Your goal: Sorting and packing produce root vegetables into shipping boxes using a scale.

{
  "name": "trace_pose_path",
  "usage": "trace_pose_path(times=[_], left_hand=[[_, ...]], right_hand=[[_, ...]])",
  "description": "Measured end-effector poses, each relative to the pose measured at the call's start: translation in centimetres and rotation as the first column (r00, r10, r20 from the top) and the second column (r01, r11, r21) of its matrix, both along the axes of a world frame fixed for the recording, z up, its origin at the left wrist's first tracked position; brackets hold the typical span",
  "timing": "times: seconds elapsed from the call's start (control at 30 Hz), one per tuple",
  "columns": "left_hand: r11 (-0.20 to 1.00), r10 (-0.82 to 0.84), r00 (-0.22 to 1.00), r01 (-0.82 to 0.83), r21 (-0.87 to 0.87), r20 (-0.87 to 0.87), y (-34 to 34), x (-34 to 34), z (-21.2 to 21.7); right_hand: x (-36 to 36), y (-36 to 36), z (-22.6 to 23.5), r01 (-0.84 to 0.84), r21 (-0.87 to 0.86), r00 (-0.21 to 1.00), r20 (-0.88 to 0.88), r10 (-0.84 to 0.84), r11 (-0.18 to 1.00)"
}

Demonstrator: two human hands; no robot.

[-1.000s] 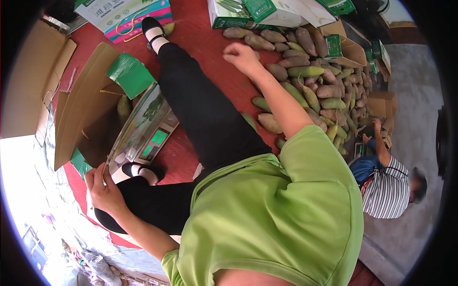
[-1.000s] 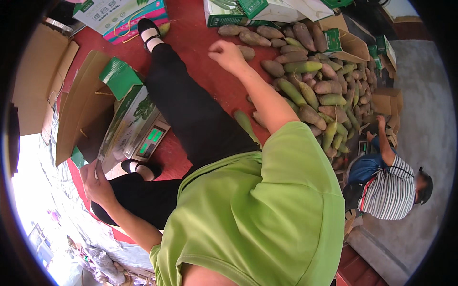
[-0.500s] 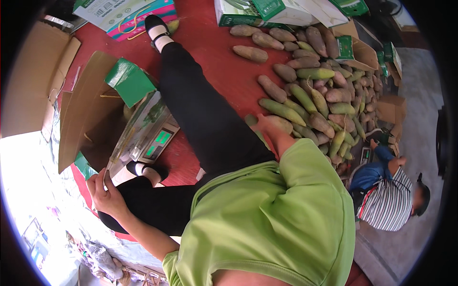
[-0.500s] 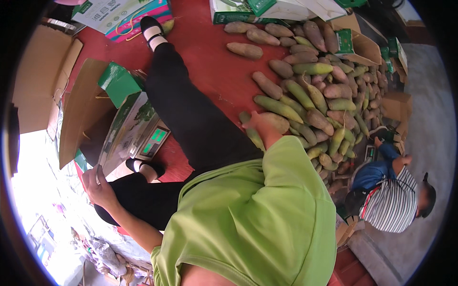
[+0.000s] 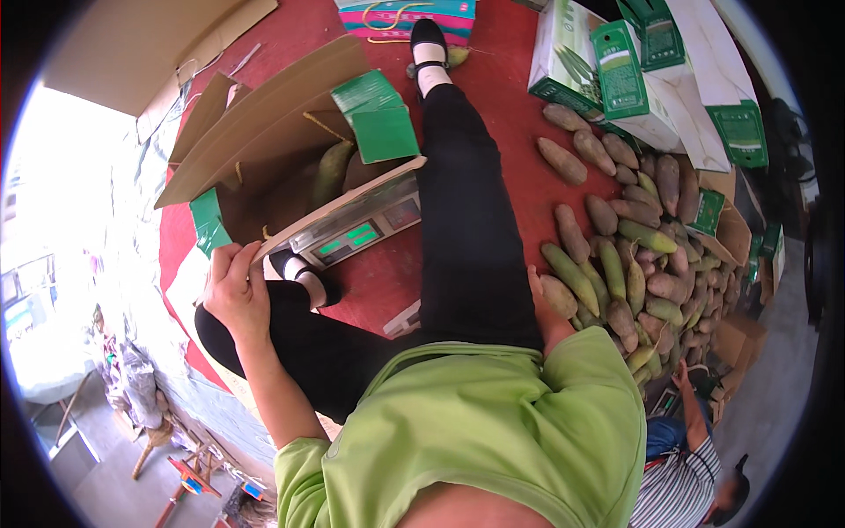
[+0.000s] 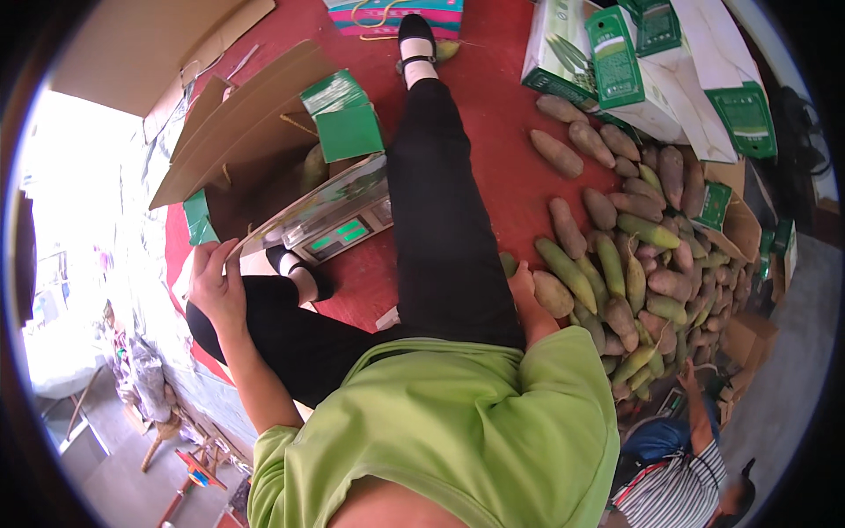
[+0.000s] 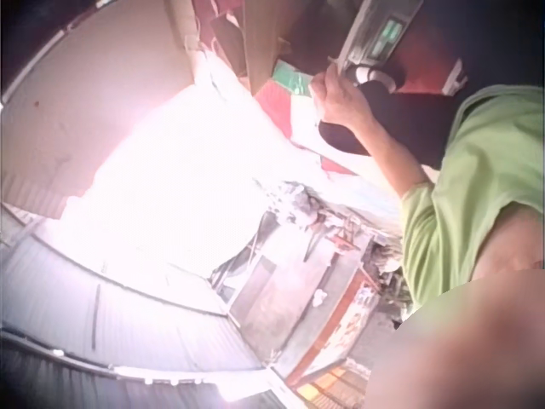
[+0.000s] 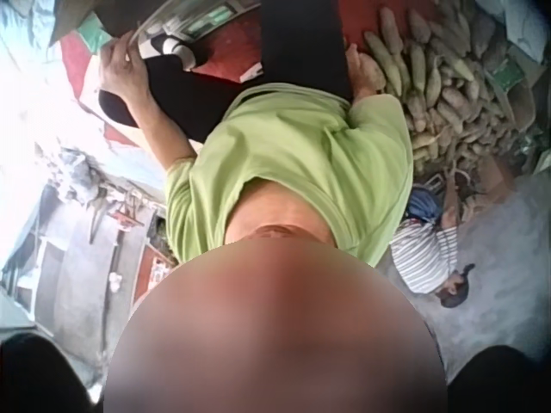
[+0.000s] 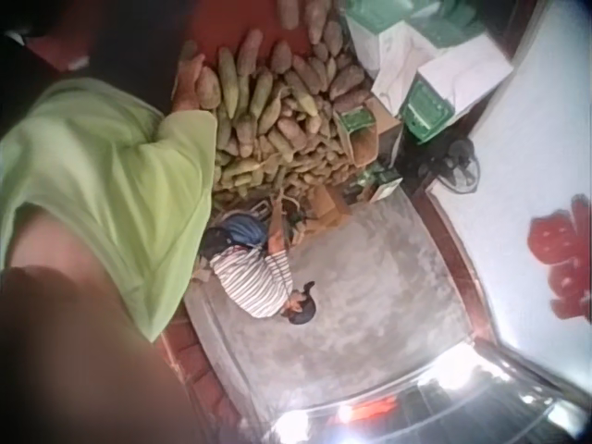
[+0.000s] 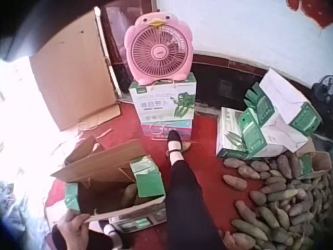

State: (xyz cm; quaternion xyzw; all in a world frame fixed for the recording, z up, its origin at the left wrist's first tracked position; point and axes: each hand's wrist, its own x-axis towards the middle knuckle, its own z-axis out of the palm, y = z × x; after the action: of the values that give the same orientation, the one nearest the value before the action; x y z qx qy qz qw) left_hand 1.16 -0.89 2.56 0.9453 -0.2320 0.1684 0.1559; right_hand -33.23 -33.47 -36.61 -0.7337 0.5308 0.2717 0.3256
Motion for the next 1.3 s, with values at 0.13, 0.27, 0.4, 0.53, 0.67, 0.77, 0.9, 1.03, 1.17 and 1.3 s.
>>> trace_pose_path(times=[0.13, 0.27, 0.4, 0.53, 0.67, 0.77, 0.9, 1.03, 1.17, 1.3], left_hand=[[0.999, -0.035, 0.999, 0.035, -0.026, -0.017, -0.7, 0.5, -0.2], [0.999, -0.036, 0.999, 0.036, -0.02, -0.011, 0.0, 0.5, -0.3], [0.999, -0.047, 0.999, 0.047, -0.002, 0.0, 0.1, 0.6, -0.2], [0.999, -0.048, 0.999, 0.048, 0.011, 0.004, 0.3, 0.4, 0.1], [0.998, -0.067, 0.998, 0.067, -0.001, 0.01, 0.3, 0.5, 0.1], [0.997, -0.069, 0.998, 0.069, -0.015, 0.013, 0.5, 0.5, 0.1], [0.995, -0.089, 0.996, 0.09, -0.036, 0.025, 0.7, 0.5, 0.0], [0.995, -0.1, 0.995, 0.1, -0.021, 0.024, 0.7, 0.5, -0.2], [0.995, -0.096, 0.995, 0.095, 0.004, 0.024, 0.6, 0.5, 0.1], [0.998, -0.066, 0.998, 0.066, 0.015, 0.013, 0.8, 0.5, -0.2]], right_hand=[[1.2, -2.8, 0.6, 0.127, -0.067, 0.979, 0.166, -0.115, 0.99], [7.5, -6.0, 8.5, 0.071, -0.236, 0.857, 0.512, 0.062, 0.969], [14.2, -10.1, 17.3, 0.085, -0.202, 0.542, 0.831, 0.125, 0.976], [21.6, -9.5, 30.5, 0.142, -0.151, 0.27, 0.957, 0.108, 0.978], [26.3, -6.5, 40.9, 0.051, -0.122, -0.129, 0.983, 0.128, 0.991], [29.2, -2.7, 45.5, -0.108, -0.063, -0.296, 0.955, 0.028, 0.992], [32.8, 2.2, 45.3, -0.321, -0.034, -0.288, 0.955, -0.064, 0.947], [35.6, 7.7, 43.6, -0.46, -0.19, -0.088, 0.982, 0.168, 0.867], [38.0, 10.9, 41.5, -0.48, -0.574, -0.208, 0.809, 0.549, 0.664], [38.6, 13.3, 39.7, -0.486, -0.687, -0.156, 0.677, 0.72, 0.54]])
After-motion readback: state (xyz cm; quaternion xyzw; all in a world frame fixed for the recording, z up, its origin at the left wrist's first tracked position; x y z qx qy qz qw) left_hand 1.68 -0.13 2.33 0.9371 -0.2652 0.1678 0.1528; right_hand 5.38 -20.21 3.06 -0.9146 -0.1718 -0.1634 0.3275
